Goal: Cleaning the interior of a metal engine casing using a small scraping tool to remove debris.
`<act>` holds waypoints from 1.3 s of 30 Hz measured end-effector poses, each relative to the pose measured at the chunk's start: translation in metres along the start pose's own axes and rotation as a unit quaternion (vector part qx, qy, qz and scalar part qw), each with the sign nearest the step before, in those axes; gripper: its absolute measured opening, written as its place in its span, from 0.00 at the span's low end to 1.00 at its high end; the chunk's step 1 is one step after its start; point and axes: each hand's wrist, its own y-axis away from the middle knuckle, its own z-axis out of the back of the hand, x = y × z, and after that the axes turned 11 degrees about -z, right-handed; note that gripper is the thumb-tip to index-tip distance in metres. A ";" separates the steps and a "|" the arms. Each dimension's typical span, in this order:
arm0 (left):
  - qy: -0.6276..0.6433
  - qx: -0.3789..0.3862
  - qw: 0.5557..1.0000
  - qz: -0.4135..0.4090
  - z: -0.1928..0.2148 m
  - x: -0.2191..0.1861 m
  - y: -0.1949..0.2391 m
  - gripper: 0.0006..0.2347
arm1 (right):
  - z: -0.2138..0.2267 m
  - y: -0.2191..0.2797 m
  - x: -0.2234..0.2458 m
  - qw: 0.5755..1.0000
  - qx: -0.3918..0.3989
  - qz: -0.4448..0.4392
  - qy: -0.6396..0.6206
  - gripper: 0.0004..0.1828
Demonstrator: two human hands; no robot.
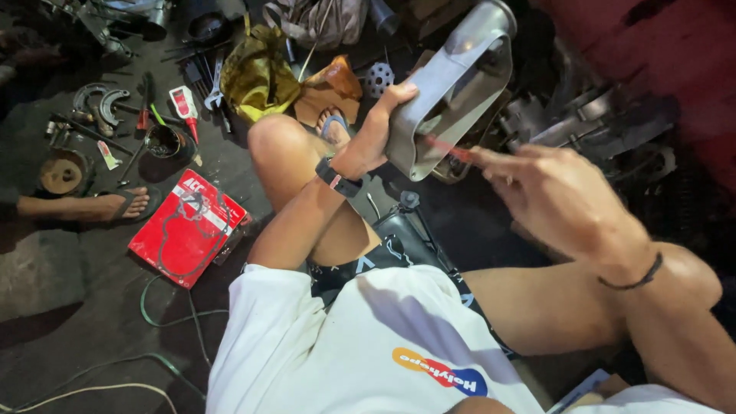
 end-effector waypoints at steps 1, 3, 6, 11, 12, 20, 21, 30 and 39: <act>0.050 0.058 0.997 -0.013 0.002 0.001 -0.001 0.31 | 0.002 -0.001 -0.007 0.999 -0.038 0.022 0.003 0.21; 0.098 0.117 0.988 -0.027 0.004 0.002 -0.002 0.27 | 0.004 -0.001 -0.013 0.996 -0.078 0.042 0.006 0.19; 0.079 -0.027 0.997 -0.001 -0.001 -0.001 0.000 0.29 | 0.007 -0.001 -0.006 0.998 -0.051 0.026 0.006 0.20; 0.061 -0.007 0.998 0.019 -0.003 -0.006 0.004 0.31 | 0.008 0.000 -0.001 0.998 -0.032 0.044 -0.017 0.21; 0.062 -0.007 0.998 0.019 -0.003 -0.005 0.001 0.31 | 0.006 0.000 -0.008 0.998 -0.032 0.045 -0.016 0.21; 0.052 -0.067 0.996 0.011 -0.002 0.000 0.001 0.29 | -0.003 0.004 0.003 0.999 -0.037 0.025 0.016 0.21; 0.053 -0.069 0.996 0.016 0.001 0.001 0.000 0.29 | -0.001 0.003 -0.004 0.999 -0.032 0.022 0.014 0.21; 0.065 -0.078 0.994 0.035 -0.009 -0.009 0.012 0.31 | 0.003 0.006 0.000 0.999 -0.024 0.021 -0.010 0.22; 0.076 -0.016 0.996 0.034 0.001 0.000 0.010 0.29 | 0.005 0.008 -0.005 0.998 -0.030 0.045 0.010 0.27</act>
